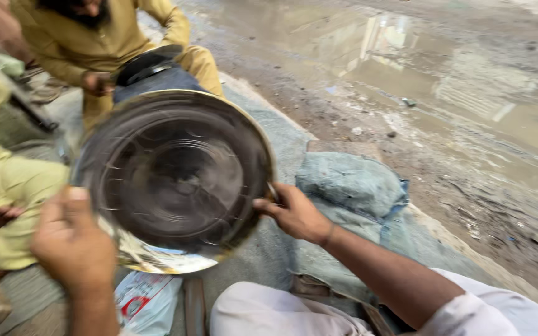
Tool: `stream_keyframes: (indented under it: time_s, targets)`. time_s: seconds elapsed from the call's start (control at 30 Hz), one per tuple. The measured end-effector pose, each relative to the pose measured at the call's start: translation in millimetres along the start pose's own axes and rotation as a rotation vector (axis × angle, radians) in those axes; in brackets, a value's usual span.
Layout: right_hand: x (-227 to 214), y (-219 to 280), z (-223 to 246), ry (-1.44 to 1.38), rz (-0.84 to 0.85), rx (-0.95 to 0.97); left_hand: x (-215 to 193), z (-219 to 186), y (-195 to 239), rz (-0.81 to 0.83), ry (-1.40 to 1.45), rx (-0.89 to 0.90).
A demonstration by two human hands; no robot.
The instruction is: The person sits on the ground and uses a hammer to strike a small red tool placed on a brass plate, creating a patterned texture. They repeatedly reposition the tool and hammer different areas of the plate's surface.
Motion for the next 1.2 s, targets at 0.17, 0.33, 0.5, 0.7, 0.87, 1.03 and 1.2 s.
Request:
stream_keyframes:
  time_s: [0.17,0.33,0.5,0.7,0.87,1.03,1.2]
  targets:
    - [-126.1,83.8,-40.0,-0.056,-0.3,0.124,126.7,-59.8,50.5,0.164,0.159,-0.307]
    - [-210.0,129.8,-93.6,0.071,-0.537,0.237,197.2,-113.1,118.3,0.597,0.136,-0.288]
    - [-226.3,128.9,-157.7,0.099,-0.415,0.448,225.4,-106.4,155.1,0.86,-0.029,-0.388]
    - [-224.3,130.3,-195.2,0.012,-0.459,0.304,211.6,-76.1,172.2,0.949,0.23,-0.62]
    - [-207.3,144.2,-200.5,-0.362,-0.283,0.3,258.2,-51.6,120.5,0.895,0.367,-0.389]
    - [-244.3,158.9,-183.7,-0.23,-0.507,0.177,330.1,-74.4,90.0,1.434,-0.002,-0.038]
    - [-250.7,157.3,-175.2,-0.148,-0.43,0.13,381.5,-82.2,82.9,1.761,-0.091,0.017]
Point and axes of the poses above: each hand's wrist, its own y-axis away from the middle knuckle, its own x-axis out of the palm, z = x × y, the point moved 2 cm from there along -y, towards the middle knuckle, and after that the axes turned 15 degrees about x, right-handed, at the moved point
